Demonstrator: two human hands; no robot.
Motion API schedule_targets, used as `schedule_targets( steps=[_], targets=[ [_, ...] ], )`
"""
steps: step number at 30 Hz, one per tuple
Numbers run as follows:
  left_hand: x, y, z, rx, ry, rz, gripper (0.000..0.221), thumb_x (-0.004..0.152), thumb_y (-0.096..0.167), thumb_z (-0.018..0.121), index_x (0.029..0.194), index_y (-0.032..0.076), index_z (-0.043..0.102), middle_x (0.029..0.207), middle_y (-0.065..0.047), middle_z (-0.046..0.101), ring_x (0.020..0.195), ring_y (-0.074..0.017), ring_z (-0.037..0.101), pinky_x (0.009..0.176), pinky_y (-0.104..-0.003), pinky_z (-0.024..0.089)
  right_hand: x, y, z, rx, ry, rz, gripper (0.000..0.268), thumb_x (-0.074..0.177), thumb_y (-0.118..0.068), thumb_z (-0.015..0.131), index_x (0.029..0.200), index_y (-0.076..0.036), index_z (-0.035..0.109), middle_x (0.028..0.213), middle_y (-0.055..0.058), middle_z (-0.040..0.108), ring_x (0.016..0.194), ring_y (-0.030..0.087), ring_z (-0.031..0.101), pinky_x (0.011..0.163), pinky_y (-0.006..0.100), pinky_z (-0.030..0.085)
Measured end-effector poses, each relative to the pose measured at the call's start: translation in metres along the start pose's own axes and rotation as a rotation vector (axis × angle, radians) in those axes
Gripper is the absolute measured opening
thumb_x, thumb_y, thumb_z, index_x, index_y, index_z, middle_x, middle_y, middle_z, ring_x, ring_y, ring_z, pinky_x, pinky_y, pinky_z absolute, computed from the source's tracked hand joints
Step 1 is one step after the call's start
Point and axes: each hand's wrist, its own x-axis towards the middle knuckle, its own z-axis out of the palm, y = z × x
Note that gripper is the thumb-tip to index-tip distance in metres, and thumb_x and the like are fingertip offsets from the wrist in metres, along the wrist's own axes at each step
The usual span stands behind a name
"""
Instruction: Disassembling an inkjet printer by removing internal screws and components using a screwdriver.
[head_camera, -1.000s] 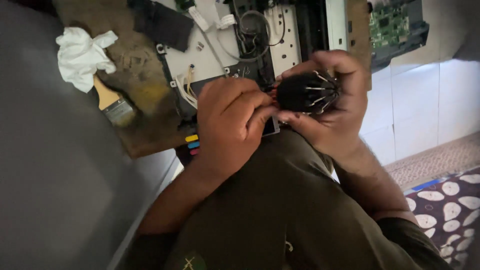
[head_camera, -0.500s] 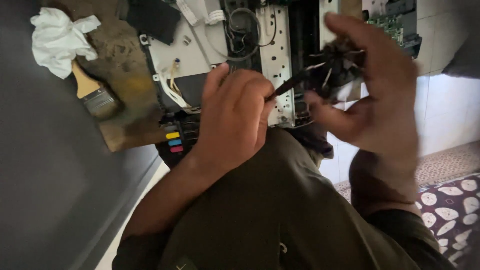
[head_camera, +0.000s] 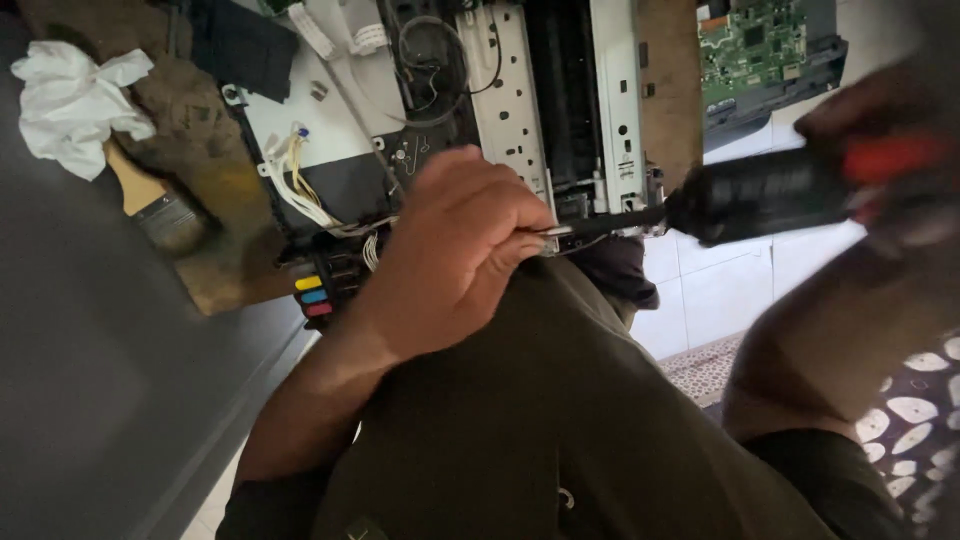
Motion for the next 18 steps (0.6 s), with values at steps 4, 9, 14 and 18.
schedule_targets(
  steps=[4,9,14,18],
  targets=[
    [-0.005,0.002,0.017,-0.078,0.068,0.001,0.028,0.112,0.025,0.038,0.103,0.008,0.058,0.087,-0.005,0.060,0.079,-0.0267,0.059,0.090,-0.046,0.041,0.043,-0.031,0.135,0.782,0.630,-0.918,0.063,0.089,-0.065,0.070,0.120,-0.015,0.052,0.109,0.010,0.050,0.093,0.019,0.047,0.079,0.027,0.037],
    [-0.014,0.010,0.033,-0.212,0.050,-0.025,0.027,0.111,0.027,0.041,0.102,0.011,0.060,0.087,-0.005,0.059,0.082,-0.0293,0.060,0.085,-0.044,0.042,0.040,-0.098,0.196,0.989,0.163,-1.044,0.026,0.104,-0.035,0.068,0.118,-0.016,0.056,0.108,0.007,0.063,0.110,0.025,0.066,0.115,0.042,0.054],
    [-0.039,0.006,0.010,0.030,0.121,0.023,0.013,0.104,0.018,0.061,0.104,0.007,0.068,0.092,-0.010,0.070,0.084,-0.0272,0.066,0.095,-0.051,0.046,0.021,-0.093,0.172,0.977,0.281,-1.058,0.016,0.103,-0.028,0.059,0.102,-0.020,0.045,0.061,-0.004,0.040,0.052,0.013,0.048,0.058,0.030,0.051],
    [-0.096,-0.006,-0.024,0.382,0.437,-0.149,0.013,0.102,0.015,0.064,0.110,0.005,0.068,0.106,-0.013,0.067,0.098,-0.0316,0.063,0.102,-0.049,0.050,0.029,-0.040,0.131,0.934,0.185,-1.028,0.008,0.105,-0.031,0.053,0.104,-0.024,0.050,0.057,-0.004,0.013,0.045,0.010,0.018,0.041,0.024,0.031]
  ],
)
